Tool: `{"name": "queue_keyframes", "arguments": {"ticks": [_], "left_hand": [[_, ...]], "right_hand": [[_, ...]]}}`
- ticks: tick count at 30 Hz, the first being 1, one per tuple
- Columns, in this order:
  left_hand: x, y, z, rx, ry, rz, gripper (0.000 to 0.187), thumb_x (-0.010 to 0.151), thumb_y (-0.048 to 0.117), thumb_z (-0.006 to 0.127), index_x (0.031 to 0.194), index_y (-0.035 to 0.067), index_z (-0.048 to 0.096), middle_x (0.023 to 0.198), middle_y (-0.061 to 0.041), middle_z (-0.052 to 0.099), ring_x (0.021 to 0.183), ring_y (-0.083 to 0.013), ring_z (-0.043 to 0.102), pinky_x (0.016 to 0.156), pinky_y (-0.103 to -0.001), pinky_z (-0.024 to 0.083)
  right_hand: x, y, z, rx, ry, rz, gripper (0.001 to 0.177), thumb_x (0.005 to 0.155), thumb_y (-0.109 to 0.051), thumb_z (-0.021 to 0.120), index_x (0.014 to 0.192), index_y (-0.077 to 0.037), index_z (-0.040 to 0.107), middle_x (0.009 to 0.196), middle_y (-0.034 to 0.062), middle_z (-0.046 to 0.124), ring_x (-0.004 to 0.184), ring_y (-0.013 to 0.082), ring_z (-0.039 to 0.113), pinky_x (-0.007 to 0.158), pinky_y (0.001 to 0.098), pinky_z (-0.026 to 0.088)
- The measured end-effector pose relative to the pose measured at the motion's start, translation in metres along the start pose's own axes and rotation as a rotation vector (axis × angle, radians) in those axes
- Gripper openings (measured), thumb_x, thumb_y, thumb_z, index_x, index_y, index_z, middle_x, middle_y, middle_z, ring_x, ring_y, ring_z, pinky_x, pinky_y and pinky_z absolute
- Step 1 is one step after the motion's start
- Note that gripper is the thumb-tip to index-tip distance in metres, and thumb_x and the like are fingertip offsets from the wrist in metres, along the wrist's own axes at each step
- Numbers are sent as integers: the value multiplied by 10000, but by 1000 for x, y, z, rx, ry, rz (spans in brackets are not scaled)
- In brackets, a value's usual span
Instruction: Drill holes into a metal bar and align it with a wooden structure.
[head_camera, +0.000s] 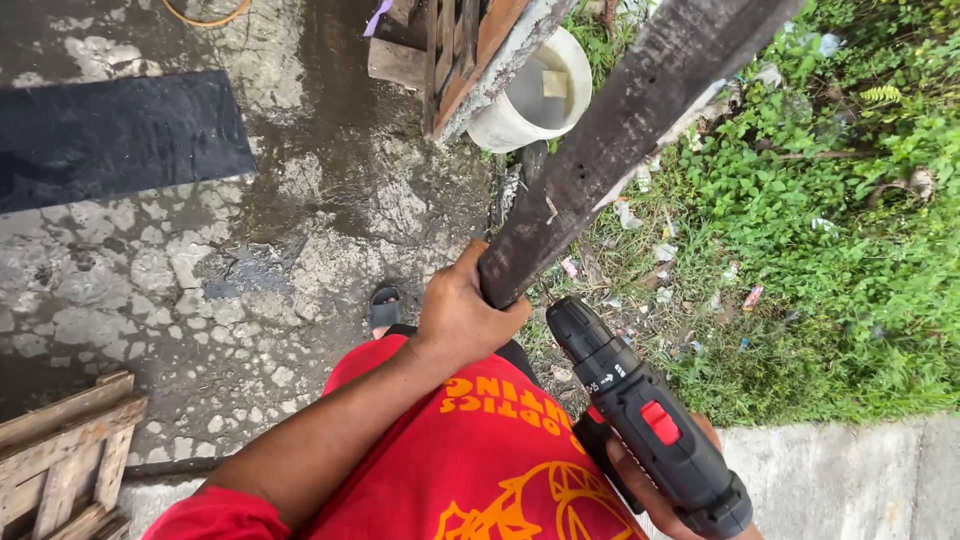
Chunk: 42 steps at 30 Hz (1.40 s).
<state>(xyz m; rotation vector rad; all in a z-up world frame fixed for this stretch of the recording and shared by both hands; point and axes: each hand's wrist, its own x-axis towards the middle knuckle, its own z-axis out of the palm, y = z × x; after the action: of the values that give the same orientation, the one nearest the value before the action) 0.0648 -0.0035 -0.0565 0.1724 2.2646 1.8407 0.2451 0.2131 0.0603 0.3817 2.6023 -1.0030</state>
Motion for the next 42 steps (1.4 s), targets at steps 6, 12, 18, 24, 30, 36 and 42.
{"name": "queue_keyframes", "arguments": {"ticks": [6, 12, 18, 24, 30, 36, 42], "left_hand": [[-3, -2, 5, -2, -1, 40, 427, 711, 233, 787, 1063, 54, 626, 716, -105, 724, 693, -251, 769, 626, -378, 594], [-2, 3, 4, -76, -8, 33, 370, 728, 182, 773, 1052, 65, 638, 747, -58, 738, 685, -179, 781, 623, -360, 604], [6, -13, 11, -27, -34, -19, 366, 720, 115, 791, 1047, 46, 641, 750, -61, 716, 653, -91, 662, 614, -290, 553], [7, -24, 21, -288, -41, -119, 366, 747, 155, 756, 1066, 37, 622, 815, -2, 706, 705, -69, 645, 640, -287, 553], [0, -9, 14, 4, -20, -82, 363, 698, 150, 803, 1001, 38, 638, 745, -21, 698, 673, -95, 658, 645, -302, 554], [-8, 5, 7, 10, -11, -86, 403, 709, 192, 761, 1077, 79, 640, 800, -54, 748, 704, -140, 734, 662, -328, 578], [-13, 1, 7, 114, 41, -118, 413, 681, 208, 787, 1041, 64, 644, 784, -113, 739, 720, -242, 755, 690, -380, 582]], "right_hand": [[-12, 11, 8, -55, 118, -64, 388, 779, -182, 803, 1156, -137, 725, 981, 63, 719, 909, 233, 690, 778, 372, 556], [9, -4, 8, 72, 42, -185, 362, 849, -208, 767, 1190, -114, 693, 975, 25, 760, 915, 183, 723, 765, 329, 601], [9, 10, 34, 575, 137, -148, 815, 754, -254, 875, 1380, -37, 401, 964, 58, 749, 858, 135, 729, 782, 326, 608], [16, 5, 41, 520, 123, 67, 695, 656, -170, 928, 1152, -68, 451, 890, 79, 788, 829, 137, 773, 719, 314, 621], [12, 21, 52, 368, 386, 32, 644, 696, -181, 910, 1112, -64, 433, 946, 67, 774, 866, 143, 750, 738, 306, 607], [13, -17, 29, 149, 381, -126, 697, 708, -154, 861, 1296, -24, 511, 1076, 113, 732, 970, 199, 720, 836, 343, 565], [7, 6, 35, 28, 274, -285, 359, 779, -172, 834, 1116, -111, 726, 1044, 49, 746, 923, 164, 763, 835, 302, 601]]}}
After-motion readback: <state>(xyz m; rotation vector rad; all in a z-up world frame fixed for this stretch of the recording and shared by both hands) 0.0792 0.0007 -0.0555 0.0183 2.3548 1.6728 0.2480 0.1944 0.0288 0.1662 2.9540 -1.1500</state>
